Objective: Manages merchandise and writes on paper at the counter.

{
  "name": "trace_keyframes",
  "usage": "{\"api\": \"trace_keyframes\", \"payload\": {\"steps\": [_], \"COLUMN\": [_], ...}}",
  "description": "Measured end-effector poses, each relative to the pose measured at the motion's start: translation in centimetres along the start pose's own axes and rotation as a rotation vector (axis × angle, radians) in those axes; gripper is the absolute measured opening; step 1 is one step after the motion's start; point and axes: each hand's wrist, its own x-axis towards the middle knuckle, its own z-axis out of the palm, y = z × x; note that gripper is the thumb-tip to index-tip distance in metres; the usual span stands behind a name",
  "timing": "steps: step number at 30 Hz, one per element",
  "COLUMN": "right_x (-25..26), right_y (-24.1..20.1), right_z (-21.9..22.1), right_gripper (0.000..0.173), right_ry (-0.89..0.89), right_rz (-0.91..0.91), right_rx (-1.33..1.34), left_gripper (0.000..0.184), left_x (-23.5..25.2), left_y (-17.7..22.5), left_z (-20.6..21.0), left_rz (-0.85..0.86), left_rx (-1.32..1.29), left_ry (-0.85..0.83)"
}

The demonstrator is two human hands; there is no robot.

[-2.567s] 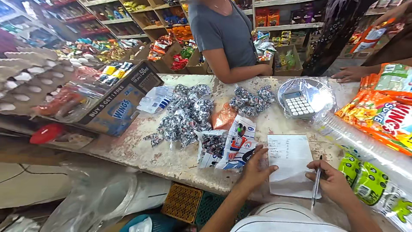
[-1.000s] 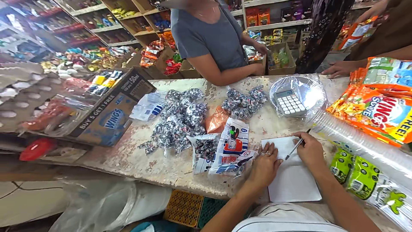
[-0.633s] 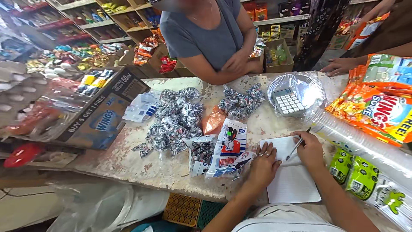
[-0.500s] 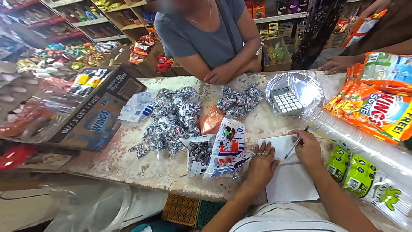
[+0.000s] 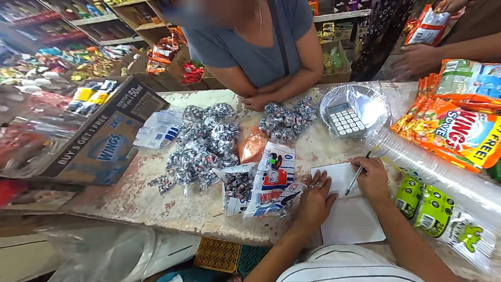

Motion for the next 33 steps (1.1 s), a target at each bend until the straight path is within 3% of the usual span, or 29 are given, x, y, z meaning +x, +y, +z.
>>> {"api": "trace_keyframes", "payload": {"steps": [6, 23, 33], "right_x": [-0.1, 0.1, -2.6], "right_y": [-0.1, -1.3, -2.6], "right_z": [0.0, -0.6, -2.1], "right_gripper": [0.023, 0.021, 0.034], "right_ry": [-0.002, -0.002, -0.187], "right_rz": [-0.009, 0.037, -0.077], "right_rx": [0.031, 0.017, -0.087], "left_gripper": [0.051, 0.051, 0.050], "left_x": [0.0, 0.2, 0.7], "left_y": [0.1, 0.4, 1.2], "left_z": [0.2, 0.1, -0.7], "left_rz": [-0.007, -0.020, -0.080], "left_rx": [-0.010, 0.009, 0.007], "left_ry": [0.027, 0.047, 0.007]}}
